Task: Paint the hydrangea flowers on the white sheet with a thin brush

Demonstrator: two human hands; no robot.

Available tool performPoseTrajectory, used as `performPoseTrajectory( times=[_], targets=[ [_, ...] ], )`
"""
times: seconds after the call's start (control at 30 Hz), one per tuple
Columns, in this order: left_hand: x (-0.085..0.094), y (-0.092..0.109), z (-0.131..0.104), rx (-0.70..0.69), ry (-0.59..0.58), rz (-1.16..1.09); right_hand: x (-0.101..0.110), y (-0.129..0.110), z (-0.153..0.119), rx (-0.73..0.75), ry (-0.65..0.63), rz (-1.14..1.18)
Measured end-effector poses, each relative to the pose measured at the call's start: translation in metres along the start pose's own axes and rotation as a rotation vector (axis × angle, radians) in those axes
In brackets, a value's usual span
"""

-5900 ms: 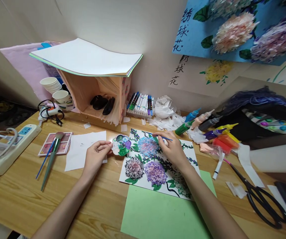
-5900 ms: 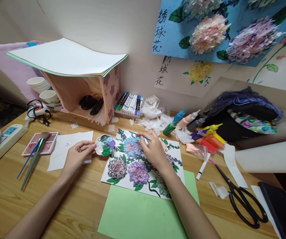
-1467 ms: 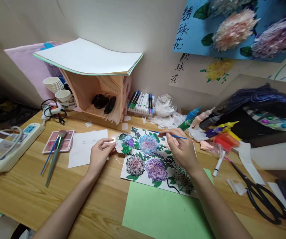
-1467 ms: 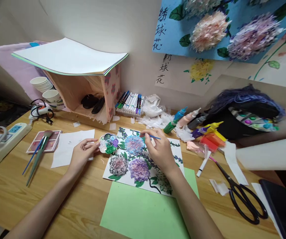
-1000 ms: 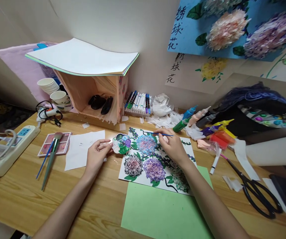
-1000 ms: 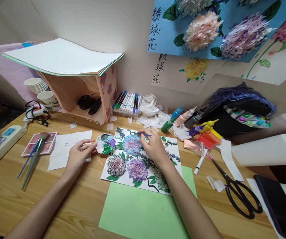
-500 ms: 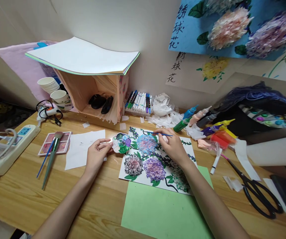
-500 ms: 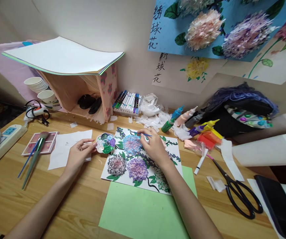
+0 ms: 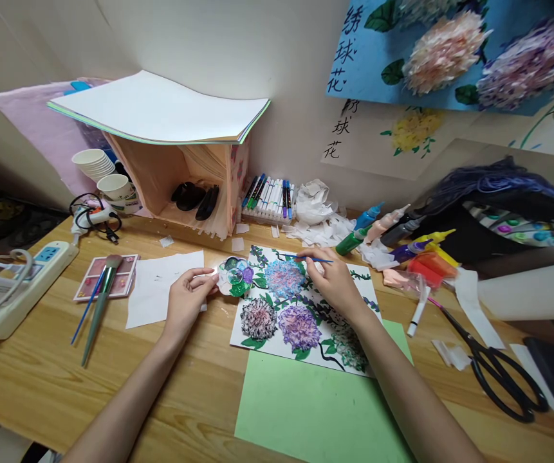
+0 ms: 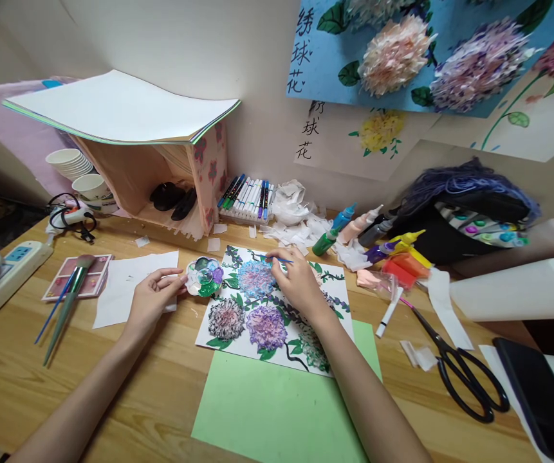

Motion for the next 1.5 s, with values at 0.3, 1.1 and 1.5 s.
performPoseTrajectory(
  times=[0.3,1.1,1.5],
  targets=[
    [0.0004,0.0015,-0.0019,0.003,0.005,-0.001,0.0045,-0.0022,-0.0009,0.011,0.025,0.012],
    [-0.0003,-0.003,0.0003,0.004,-0.004,-0.007,0.0045,-0.001,-0.0005,0.017,0.031,-0.006],
    [-0.0003,-0.001,-0.0011,0.004,-0.001,-0.004,0.0029,-0.001,-0.0008,0.003,0.013,-0.017]
  ],
)
Point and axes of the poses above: each hand's wrist, its own z-axis towards the middle knuckle, its own x-axis out of the back of the hand, y = z × x, the point moved 10 cm from there along z, towards the middle knuckle, and after that the axes turned 15 degrees about z, right-handed, at the moved point
